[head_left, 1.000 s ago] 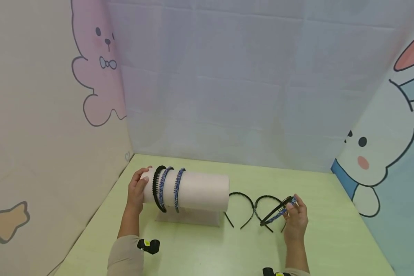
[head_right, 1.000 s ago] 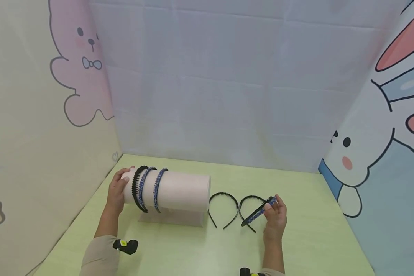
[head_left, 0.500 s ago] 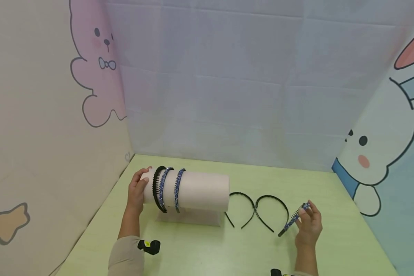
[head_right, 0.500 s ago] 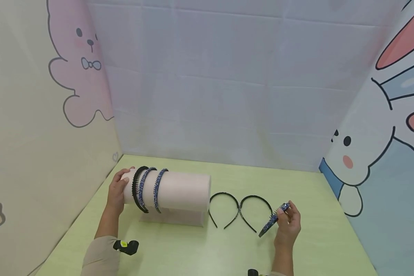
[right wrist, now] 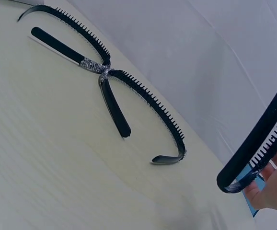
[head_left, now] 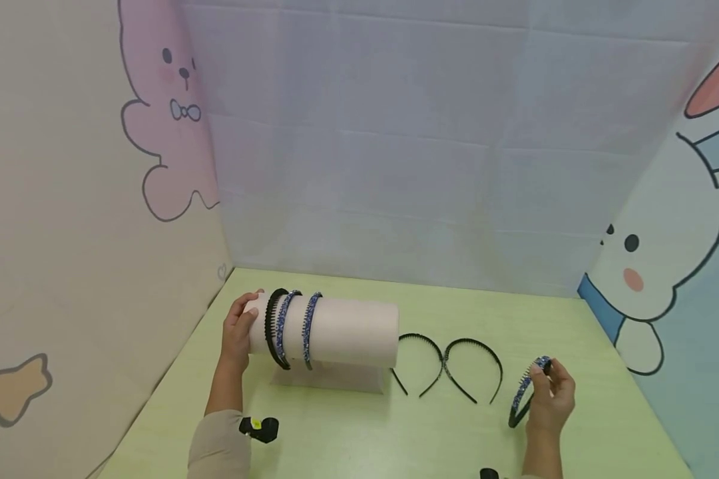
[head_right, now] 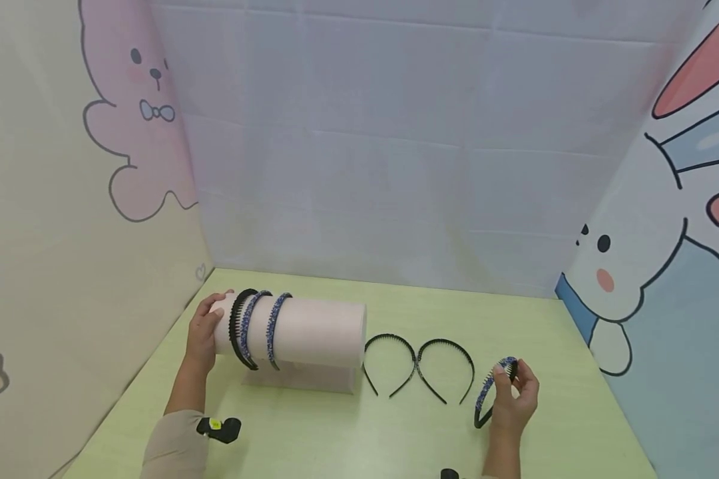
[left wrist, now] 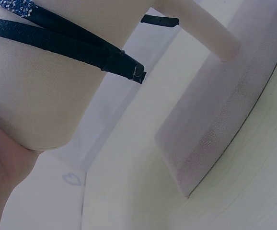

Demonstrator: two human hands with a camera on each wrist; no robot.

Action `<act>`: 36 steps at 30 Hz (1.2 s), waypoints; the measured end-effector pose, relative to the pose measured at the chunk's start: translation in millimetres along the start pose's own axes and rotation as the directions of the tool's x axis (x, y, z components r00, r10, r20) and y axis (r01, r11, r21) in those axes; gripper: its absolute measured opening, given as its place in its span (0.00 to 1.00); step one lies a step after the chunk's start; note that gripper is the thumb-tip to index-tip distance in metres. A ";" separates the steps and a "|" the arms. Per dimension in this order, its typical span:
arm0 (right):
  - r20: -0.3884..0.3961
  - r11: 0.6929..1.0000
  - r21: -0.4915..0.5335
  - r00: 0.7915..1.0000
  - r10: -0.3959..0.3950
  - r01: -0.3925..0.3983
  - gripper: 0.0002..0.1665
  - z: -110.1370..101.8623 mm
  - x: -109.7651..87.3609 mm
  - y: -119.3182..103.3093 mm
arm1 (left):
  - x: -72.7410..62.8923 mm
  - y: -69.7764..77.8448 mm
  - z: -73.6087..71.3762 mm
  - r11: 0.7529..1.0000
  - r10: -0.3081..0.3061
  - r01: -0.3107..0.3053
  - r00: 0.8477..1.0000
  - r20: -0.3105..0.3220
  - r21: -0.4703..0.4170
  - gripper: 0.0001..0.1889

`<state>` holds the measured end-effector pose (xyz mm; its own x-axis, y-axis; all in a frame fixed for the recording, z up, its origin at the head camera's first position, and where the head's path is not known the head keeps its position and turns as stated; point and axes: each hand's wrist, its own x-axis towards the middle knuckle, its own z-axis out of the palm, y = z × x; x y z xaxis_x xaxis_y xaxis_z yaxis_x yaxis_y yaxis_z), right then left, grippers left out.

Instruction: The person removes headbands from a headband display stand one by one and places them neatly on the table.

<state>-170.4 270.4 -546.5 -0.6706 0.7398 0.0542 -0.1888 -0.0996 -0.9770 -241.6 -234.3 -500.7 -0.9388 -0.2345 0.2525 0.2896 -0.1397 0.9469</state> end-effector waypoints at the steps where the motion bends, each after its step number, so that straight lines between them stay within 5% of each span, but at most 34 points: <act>1: -0.006 1.000 -0.017 1.000 0.002 -0.002 0.21 -0.7 1.4 0.8 | -0.4 0.2 -0.1 1.000 -0.002 0.002 1.000 -0.002 -0.001 0.14; 9: -0.043 0.984 -0.177 0.999 0.012 -0.020 0.31 -6.1 16.0 11.8 | -1.8 0.5 -1.0 1.000 -0.010 0.010 1.000 -0.010 -0.003 0.14; 14: -0.016 0.937 -0.342 0.998 0.064 -0.065 0.41 -5.3 25.4 18.2 | -1.5 1.7 -1.5 1.000 0.001 -0.001 1.000 -0.005 -0.003 0.14; 18: 0.002 0.912 -0.410 1.000 0.029 -0.025 0.44 -5.0 31.9 21.4 | -1.4 2.1 -1.8 1.000 0.002 -0.002 1.000 -0.006 -0.002 0.14; 31: 0.063 0.736 -0.677 0.997 0.037 0.015 0.50 2.4 55.3 36.1 | -0.5 1.6 -1.9 1.000 -0.005 0.005 1.000 0.006 -0.014 0.14; 36: 0.067 0.696 -0.718 0.996 0.052 0.012 0.52 4.9 64.1 37.5 | -3.7 8.9 1.3 1.000 -0.020 0.020 1.000 0.008 0.003 0.13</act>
<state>-223.9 310.8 -578.7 -0.7262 0.6872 0.0169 0.3757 0.4173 -0.8275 -235.8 -233.4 -492.9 -0.9459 -0.2237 0.2351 0.2702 -0.1415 0.9524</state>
